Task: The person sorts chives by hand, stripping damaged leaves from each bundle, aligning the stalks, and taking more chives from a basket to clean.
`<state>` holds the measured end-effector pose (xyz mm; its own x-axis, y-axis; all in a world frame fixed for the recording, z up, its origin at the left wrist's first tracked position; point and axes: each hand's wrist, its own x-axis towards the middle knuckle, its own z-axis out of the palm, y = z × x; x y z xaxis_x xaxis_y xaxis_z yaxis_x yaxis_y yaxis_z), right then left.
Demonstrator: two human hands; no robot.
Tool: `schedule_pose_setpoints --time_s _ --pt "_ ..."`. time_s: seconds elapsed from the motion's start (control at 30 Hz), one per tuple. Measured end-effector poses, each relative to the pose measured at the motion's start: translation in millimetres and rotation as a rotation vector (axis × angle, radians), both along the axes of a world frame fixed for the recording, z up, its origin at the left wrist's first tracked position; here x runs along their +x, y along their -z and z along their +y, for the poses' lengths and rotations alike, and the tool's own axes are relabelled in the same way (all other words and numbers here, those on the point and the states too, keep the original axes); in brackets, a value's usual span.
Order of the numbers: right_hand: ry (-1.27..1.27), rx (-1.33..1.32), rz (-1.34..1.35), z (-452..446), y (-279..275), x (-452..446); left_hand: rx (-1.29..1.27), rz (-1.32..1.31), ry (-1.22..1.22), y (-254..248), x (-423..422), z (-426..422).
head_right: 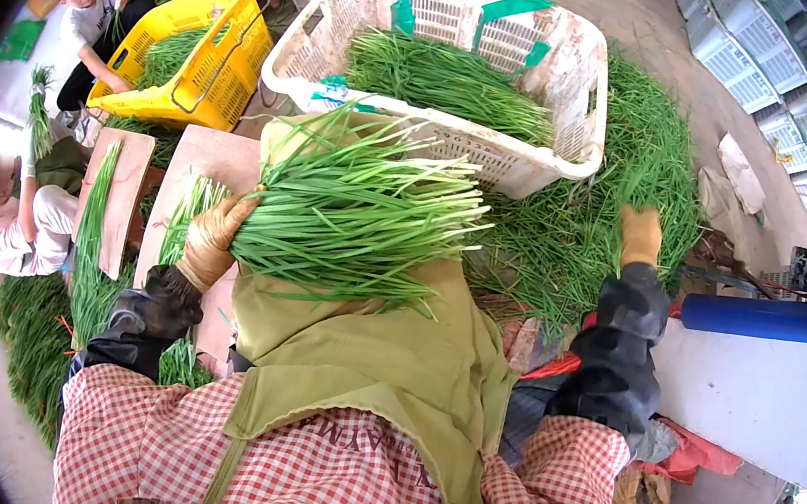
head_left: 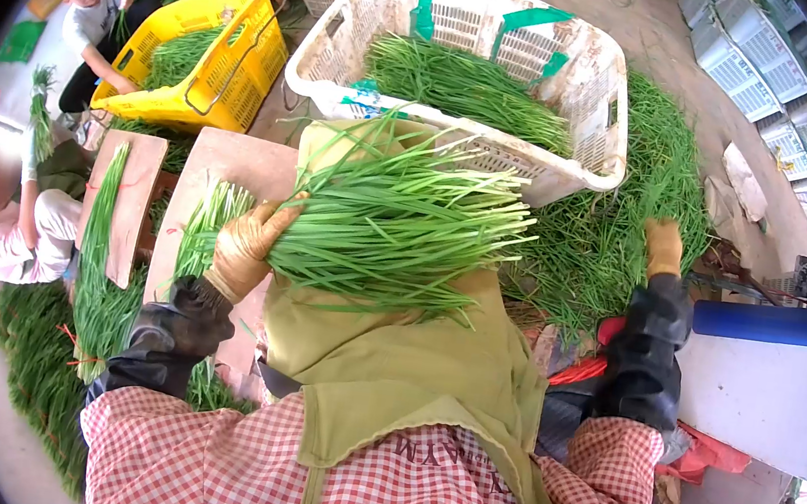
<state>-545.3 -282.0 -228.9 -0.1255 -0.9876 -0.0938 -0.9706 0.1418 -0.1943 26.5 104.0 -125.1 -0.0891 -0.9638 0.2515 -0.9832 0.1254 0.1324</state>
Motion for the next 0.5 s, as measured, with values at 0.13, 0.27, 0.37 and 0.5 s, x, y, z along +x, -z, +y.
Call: schedule_pose_setpoints --time_s 0.13,0.27,0.37,0.5 --pt "-0.268 -0.335 -0.373 109.7 -84.4 111.8 -0.029 0.005 -0.008 1.9 -5.1 4.8" --pt "-0.514 -0.361 -0.881 181.5 -138.1 210.0 0.039 0.070 -0.062 1.7 -11.8 9.0" --pt "-0.625 -0.425 -0.890 192.7 -153.6 242.5 0.029 0.076 -0.087 3.3 -16.8 13.9" --pt "-0.759 -0.451 -0.939 183.3 -175.6 272.3 0.006 0.030 -0.090 4.9 -16.9 18.5"
